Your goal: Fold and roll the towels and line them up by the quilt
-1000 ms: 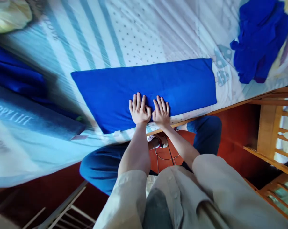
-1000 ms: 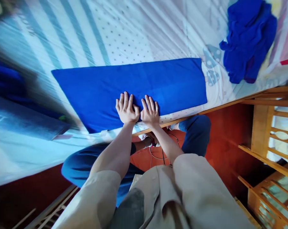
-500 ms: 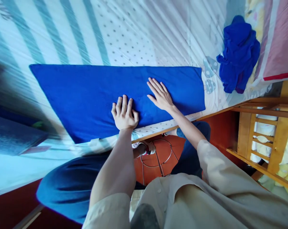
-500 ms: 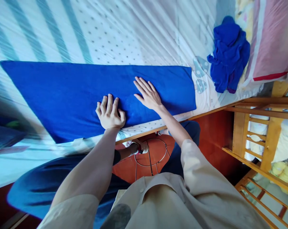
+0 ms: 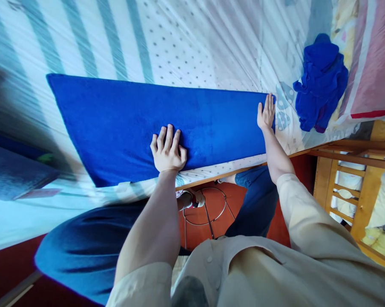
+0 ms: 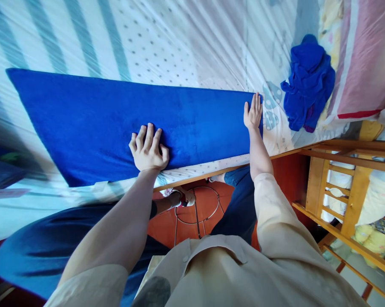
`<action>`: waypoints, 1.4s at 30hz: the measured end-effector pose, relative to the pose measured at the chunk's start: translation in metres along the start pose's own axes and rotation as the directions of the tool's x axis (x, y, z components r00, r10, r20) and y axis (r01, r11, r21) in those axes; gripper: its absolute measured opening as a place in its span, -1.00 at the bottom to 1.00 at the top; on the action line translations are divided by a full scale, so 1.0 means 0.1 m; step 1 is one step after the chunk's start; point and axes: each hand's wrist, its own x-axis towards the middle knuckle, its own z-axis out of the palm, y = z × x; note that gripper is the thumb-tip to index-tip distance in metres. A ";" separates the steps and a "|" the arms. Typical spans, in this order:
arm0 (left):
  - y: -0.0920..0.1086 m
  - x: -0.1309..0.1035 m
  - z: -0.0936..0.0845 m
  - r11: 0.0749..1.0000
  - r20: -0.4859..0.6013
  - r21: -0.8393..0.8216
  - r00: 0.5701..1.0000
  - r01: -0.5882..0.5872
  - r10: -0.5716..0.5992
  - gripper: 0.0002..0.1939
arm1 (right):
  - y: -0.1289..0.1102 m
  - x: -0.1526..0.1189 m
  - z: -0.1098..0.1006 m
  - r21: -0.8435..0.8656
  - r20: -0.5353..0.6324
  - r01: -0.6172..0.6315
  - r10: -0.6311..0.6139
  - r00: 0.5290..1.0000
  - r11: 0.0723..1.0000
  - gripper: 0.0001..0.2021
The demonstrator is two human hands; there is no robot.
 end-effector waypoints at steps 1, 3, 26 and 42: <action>0.00 0.00 0.00 1.000 0.000 -0.001 1.000 -0.001 0.001 -0.31 | 0.04 0.03 0.01 0.002 -0.001 -0.007 0.007 1.000 1.000 -0.32; 0.00 0.00 0.00 1.000 0.000 -0.006 1.000 -0.001 0.001 -0.30 | 0.08 0.08 0.00 0.007 -0.001 -0.002 0.002 1.000 1.000 -0.32; -0.02 0.01 0.01 0.999 0.022 0.049 1.000 0.012 -0.013 -0.32 | -0.51 -1.08 -0.38 0.109 0.275 0.246 -0.267 0.924 0.963 -0.36; -0.02 0.03 0.03 0.994 -0.005 0.104 1.000 -0.027 0.028 -0.35 | -0.48 -1.39 -0.51 0.333 0.071 -0.012 -0.012 0.997 0.943 -0.33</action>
